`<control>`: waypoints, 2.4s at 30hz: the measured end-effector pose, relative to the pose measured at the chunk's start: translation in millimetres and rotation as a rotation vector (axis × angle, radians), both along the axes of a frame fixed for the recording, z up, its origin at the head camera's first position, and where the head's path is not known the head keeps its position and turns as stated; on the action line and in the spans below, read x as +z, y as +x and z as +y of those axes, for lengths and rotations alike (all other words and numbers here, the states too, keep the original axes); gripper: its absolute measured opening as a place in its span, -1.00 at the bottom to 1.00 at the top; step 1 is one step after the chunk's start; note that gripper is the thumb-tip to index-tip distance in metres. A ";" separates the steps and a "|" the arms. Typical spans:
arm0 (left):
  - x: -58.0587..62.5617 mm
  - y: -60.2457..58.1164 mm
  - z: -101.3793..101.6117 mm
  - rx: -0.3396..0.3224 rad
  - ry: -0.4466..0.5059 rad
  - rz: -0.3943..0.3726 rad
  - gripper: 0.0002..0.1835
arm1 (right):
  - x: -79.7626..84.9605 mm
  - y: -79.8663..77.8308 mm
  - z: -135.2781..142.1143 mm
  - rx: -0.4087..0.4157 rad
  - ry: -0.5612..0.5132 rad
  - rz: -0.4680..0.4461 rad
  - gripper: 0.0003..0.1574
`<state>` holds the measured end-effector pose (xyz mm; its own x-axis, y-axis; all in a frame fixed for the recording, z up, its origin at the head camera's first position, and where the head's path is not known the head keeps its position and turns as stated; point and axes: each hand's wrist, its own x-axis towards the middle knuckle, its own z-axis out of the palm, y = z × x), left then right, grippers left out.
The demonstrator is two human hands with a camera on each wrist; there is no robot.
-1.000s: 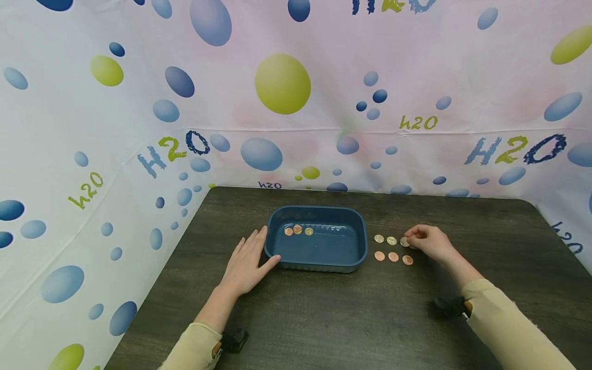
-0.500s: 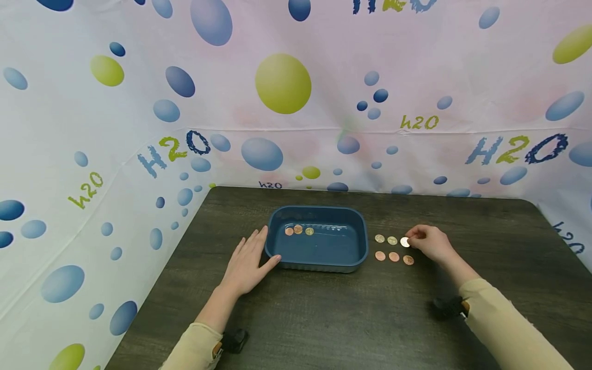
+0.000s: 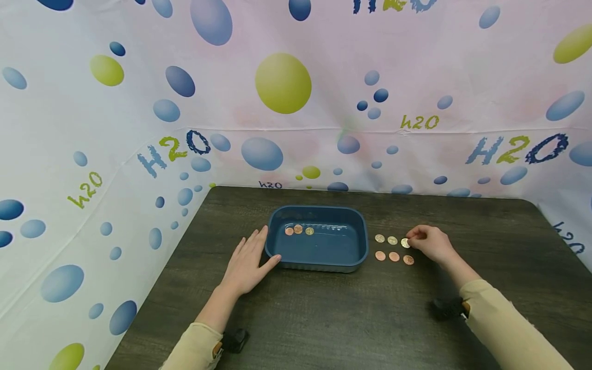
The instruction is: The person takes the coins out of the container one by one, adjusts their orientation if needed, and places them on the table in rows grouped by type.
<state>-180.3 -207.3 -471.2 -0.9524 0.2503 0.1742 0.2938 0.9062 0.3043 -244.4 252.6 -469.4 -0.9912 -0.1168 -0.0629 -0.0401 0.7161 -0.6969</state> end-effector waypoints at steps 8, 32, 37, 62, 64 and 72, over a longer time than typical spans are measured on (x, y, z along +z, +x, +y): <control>-1.8 -0.1 -0.8 0.000 0.002 0.005 -0.06 | 0.0 -0.6 0.0 -0.002 -0.010 -0.013 -0.77; 1.2 0.5 0.1 0.003 0.010 -0.014 -0.06 | 49.0 -11.1 -68.7 0.083 -0.249 0.136 -0.68; 0.5 0.5 -0.4 0.002 0.009 -0.014 -0.06 | 55.5 -16.9 -101.8 0.121 -0.378 0.073 -0.65; -1.9 0.0 -1.9 0.001 0.007 -0.007 -0.06 | 37.5 -32.2 -193.3 0.160 -0.569 -0.067 -0.59; -1.9 -0.2 -2.0 0.001 0.006 -0.008 -0.06 | 34.5 -33.2 -198.9 0.165 -0.523 -0.076 -0.59; -0.6 0.3 -0.5 0.001 0.003 -0.009 -0.06 | 20.2 -40.0 -211.5 0.207 -0.320 -0.067 -0.63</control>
